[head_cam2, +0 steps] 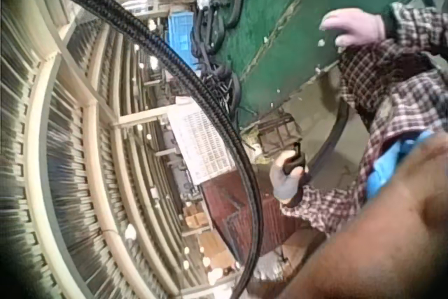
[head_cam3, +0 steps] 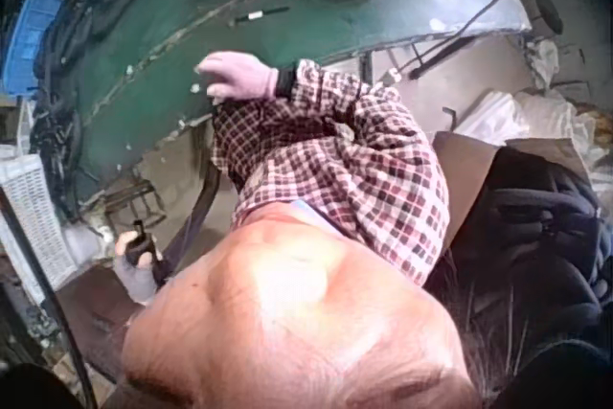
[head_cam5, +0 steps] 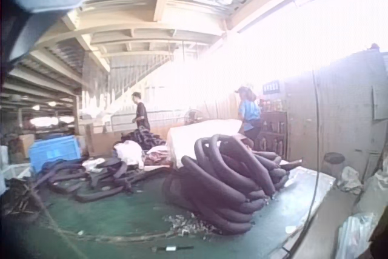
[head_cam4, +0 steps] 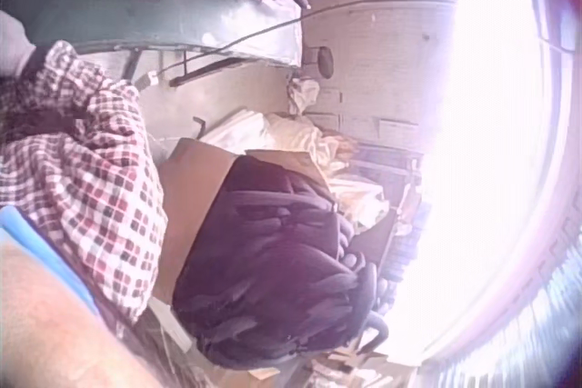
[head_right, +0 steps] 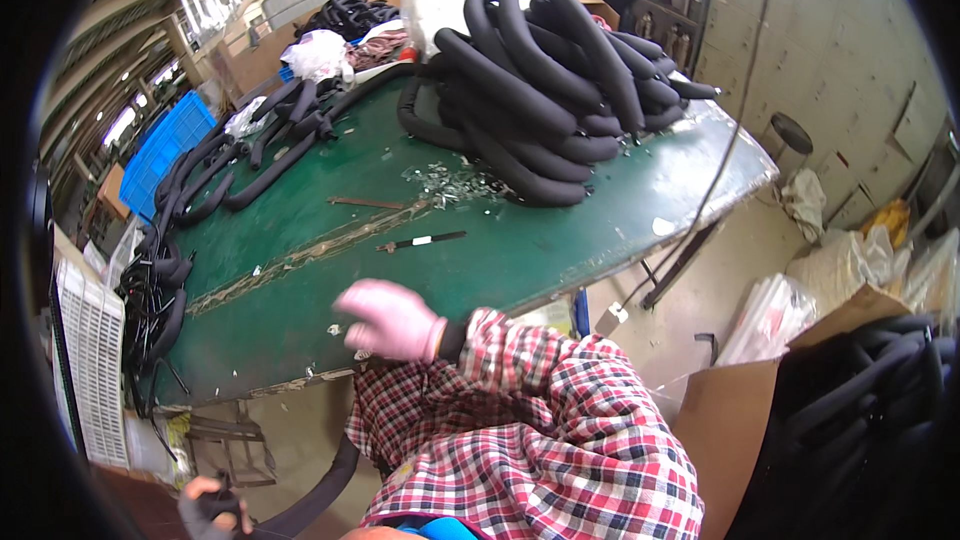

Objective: The person repeatedly picks up black rubber tubes and small metal clips from a green workbench. They insert the clips into the ends of the tubes and place the finished items on the table. The process is repeated continuously with new tubes and clips.

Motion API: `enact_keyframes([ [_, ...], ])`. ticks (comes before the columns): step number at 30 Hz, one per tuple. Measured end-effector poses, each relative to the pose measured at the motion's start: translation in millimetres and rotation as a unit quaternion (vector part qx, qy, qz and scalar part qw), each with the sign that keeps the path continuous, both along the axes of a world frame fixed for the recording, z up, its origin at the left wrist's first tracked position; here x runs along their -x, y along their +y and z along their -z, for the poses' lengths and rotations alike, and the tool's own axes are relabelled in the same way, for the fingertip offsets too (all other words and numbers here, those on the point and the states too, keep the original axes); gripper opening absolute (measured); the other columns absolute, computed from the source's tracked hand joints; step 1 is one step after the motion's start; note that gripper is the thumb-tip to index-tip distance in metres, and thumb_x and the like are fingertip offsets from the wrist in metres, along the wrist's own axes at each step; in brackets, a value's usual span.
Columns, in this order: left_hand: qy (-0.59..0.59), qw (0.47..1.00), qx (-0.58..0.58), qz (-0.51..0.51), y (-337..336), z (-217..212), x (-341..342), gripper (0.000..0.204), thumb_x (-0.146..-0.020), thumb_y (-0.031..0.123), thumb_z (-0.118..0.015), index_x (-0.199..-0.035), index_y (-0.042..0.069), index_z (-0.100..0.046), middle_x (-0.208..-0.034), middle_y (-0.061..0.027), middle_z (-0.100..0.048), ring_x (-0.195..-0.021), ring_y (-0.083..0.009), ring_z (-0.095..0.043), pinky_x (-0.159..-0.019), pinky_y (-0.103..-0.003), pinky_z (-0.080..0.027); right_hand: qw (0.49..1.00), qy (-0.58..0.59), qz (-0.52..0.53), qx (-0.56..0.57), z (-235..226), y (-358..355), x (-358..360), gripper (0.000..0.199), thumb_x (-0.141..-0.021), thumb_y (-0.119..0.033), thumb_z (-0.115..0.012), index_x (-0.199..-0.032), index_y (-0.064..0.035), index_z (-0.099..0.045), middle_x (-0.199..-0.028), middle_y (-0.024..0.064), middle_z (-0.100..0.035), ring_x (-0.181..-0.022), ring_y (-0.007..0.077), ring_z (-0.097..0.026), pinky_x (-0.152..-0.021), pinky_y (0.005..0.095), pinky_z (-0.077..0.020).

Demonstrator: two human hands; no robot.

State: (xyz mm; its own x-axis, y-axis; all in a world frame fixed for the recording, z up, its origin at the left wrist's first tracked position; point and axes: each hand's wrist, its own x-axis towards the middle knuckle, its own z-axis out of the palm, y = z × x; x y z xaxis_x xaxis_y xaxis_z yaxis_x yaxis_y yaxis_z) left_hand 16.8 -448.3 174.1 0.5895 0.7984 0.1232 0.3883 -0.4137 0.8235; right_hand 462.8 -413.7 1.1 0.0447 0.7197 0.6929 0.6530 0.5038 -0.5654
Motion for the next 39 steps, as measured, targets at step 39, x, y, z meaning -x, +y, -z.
enact_keyframes([
  [39, -0.087, 0.984, 0.158, 0.008, 331, 221, -312, 0.034, -0.095, 0.007, -0.065, -0.128, 0.005, -0.065, -0.114, -0.0029, -0.069, -0.097, -0.0124, -0.067, -0.084, -0.026, -0.053, 0.801, -0.193, 0.554, 0.120, -193, -44, -357, 0.057, -0.093, -0.039, -0.069, -0.137, -0.0026, -0.061, -0.131, 0.0208, -0.065, -0.122, 0.0324, -0.063, -0.107, 0.0378, -0.0453],
])
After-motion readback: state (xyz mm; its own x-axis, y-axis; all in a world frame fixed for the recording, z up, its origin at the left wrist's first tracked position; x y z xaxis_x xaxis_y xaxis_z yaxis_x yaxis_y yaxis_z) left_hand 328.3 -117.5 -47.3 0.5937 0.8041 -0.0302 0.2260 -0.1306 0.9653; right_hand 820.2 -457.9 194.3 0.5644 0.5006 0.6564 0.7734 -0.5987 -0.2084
